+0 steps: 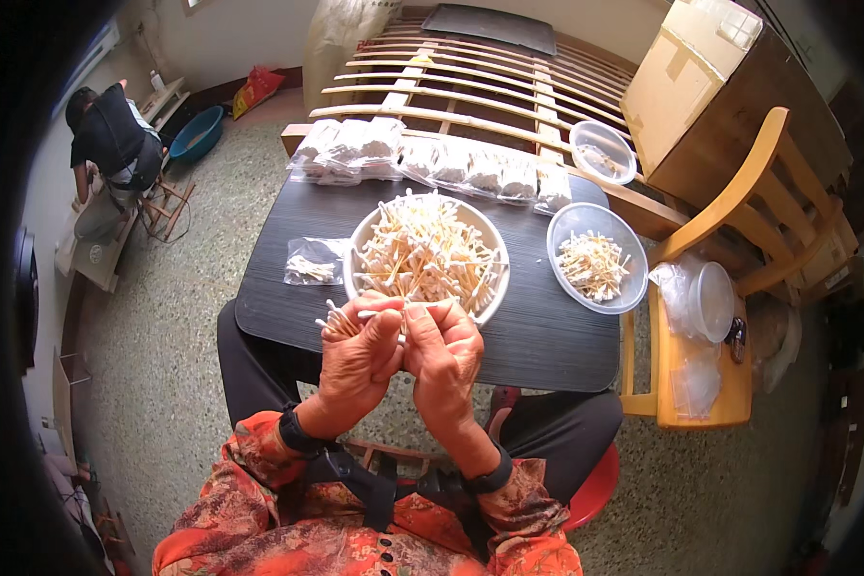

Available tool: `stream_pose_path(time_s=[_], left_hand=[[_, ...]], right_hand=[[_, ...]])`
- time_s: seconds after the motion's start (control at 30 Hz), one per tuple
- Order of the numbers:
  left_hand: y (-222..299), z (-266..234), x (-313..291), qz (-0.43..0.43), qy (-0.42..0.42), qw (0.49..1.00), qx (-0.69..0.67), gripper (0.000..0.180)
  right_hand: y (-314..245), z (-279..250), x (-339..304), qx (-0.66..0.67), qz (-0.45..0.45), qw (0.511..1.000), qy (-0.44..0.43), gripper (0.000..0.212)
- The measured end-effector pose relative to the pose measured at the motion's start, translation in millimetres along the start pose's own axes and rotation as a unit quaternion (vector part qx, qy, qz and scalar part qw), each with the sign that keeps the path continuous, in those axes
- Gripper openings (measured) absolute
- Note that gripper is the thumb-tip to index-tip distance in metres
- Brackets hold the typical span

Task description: Sorting and inspecting white cotton swabs from a bowl and placing them into smaller containers or bags.

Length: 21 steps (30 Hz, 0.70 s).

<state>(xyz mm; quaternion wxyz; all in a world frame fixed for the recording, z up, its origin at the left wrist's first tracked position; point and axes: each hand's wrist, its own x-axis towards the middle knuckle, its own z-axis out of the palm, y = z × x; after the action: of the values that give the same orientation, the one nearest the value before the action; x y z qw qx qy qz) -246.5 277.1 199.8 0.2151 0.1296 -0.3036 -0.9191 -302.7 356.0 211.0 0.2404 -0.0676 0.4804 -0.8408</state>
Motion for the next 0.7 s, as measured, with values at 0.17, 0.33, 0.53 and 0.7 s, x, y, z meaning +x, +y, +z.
stream_pose_path(time_s=[0.17,0.33,0.53,0.7], left_hand=[[-5.2,-1.0,5.9,0.081,-0.013,0.996,0.041,0.01],[-4.2,-2.6,5.7,0.06,-0.01,0.998,0.021,0.011],[7.5,-3.1,7.1,-0.086,-0.065,0.993,-0.051,0.018],[13.8,-1.9,3.8,-0.124,-0.016,0.985,-0.12,0.02]], right_hand=[[-0.3,-2.6,4.8,0.082,0.05,0.995,-0.041,0.012],[-1.3,2.2,-0.3,0.042,0.002,0.999,-0.028,0.009],[7.6,3.8,-0.7,-0.092,-0.147,0.985,-0.016,0.01],[15.9,-8.2,10.4,-0.267,-0.327,0.903,-0.075,0.018]])
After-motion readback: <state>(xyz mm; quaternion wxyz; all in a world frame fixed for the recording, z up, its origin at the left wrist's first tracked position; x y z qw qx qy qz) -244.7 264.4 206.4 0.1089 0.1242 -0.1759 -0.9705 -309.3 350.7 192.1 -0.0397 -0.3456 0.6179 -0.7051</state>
